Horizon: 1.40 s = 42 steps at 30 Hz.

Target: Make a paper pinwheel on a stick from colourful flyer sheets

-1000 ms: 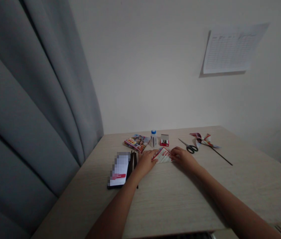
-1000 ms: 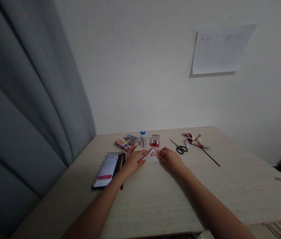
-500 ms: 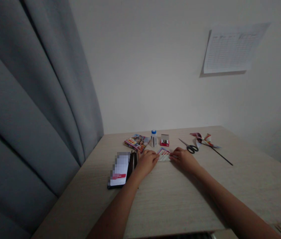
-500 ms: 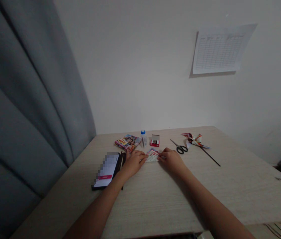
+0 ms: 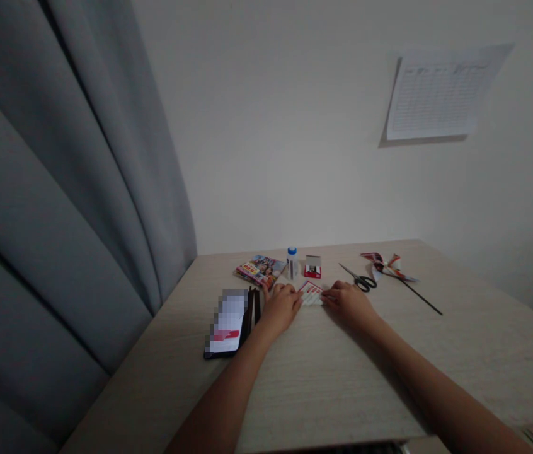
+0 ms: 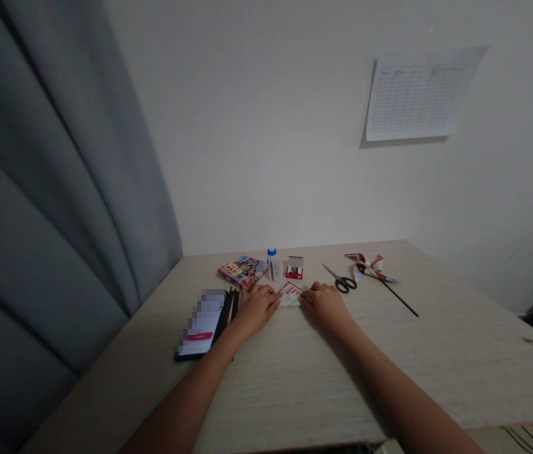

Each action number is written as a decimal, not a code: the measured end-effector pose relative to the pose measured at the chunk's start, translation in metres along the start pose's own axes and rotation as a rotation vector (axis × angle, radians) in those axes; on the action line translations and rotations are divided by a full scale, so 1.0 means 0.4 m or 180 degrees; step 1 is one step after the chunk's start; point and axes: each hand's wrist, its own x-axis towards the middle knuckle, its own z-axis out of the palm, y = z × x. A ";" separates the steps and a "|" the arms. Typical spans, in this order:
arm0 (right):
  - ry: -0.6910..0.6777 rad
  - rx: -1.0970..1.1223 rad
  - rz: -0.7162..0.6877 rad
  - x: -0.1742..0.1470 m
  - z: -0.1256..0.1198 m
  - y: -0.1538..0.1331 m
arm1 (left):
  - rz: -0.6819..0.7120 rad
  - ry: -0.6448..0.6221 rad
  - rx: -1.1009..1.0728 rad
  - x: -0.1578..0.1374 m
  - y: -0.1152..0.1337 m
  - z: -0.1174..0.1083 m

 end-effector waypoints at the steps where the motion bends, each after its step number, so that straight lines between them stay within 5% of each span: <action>1: -0.0023 -0.0005 0.0000 0.000 -0.001 0.000 | 0.0007 0.0003 -0.0010 0.000 0.000 -0.001; 42: -0.0247 -0.0390 0.0115 -0.013 -0.018 -0.025 | -0.0094 0.0043 -0.0221 -0.005 0.008 0.006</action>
